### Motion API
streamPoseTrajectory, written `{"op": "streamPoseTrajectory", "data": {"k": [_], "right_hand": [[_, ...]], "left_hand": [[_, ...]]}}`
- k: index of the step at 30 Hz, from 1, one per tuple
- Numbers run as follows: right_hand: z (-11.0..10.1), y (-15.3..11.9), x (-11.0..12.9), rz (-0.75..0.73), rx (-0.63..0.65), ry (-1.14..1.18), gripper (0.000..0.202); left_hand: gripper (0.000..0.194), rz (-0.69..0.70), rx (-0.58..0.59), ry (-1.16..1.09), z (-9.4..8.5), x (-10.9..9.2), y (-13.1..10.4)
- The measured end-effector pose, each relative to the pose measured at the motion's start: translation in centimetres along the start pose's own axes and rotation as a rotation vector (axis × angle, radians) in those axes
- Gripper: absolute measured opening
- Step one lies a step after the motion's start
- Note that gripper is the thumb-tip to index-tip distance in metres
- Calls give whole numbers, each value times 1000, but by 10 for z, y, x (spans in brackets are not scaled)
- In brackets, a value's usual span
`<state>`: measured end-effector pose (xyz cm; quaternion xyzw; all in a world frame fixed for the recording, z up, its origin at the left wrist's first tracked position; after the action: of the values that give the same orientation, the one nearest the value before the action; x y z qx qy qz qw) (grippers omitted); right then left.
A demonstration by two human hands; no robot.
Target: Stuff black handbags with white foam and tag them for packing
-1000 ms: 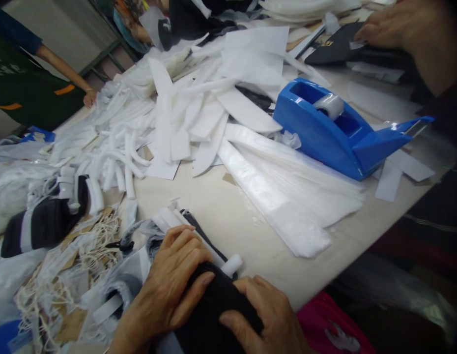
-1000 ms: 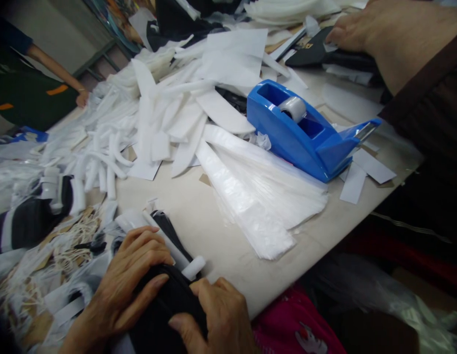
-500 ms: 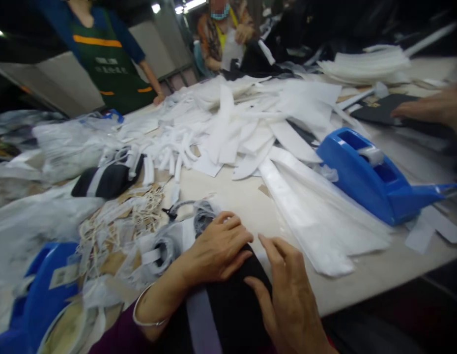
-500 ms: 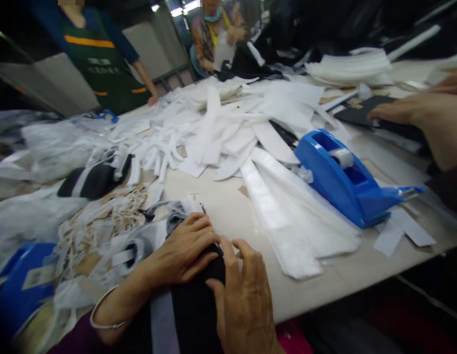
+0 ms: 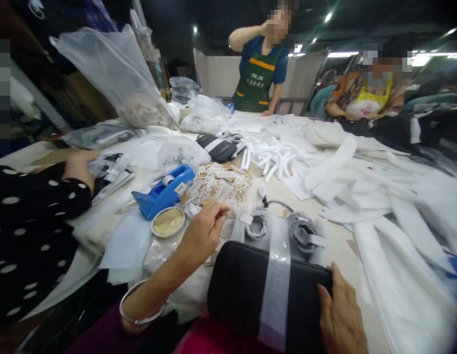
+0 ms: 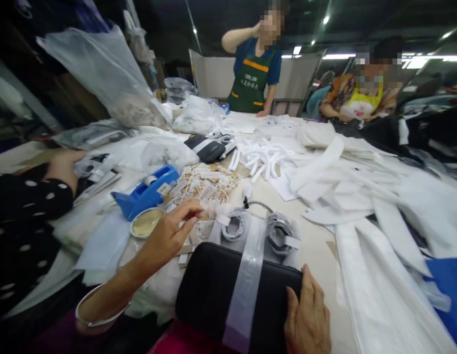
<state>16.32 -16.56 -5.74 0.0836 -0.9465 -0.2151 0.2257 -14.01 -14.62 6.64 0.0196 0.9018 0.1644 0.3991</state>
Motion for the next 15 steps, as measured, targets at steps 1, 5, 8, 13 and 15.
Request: {"op": "streamPoseTrajectory", "data": {"k": [1,5,8,13,15], "right_hand": [[2,0,-3,4,5,19,59],[8,0,-13,-19,9,54,63],[9,1,-15,35,29,77,67],[7,0,-16,183,117,104,72],[7,0,-17,197,119,107,72]], "left_hand": [[20,-105,16,-27,-3,20,-18],[19,-428,144,-324,22,67,-79],[23,-515,167,-608,45,67,-100],[29,-576,-7,-679,53,60,-111],[29,-611,-51,-677,56,59,-116]]}}
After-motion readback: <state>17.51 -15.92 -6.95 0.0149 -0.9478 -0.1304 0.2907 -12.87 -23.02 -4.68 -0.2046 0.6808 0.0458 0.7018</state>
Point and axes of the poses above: each hand's wrist, its own y-axis towards the middle knuckle, its own z-axis out of the palm, x = y × z, the point moved 5 cm from there along y, towards the middle knuckle, and after that the axes turned 1 degree about -x, right-handed, at the moved point
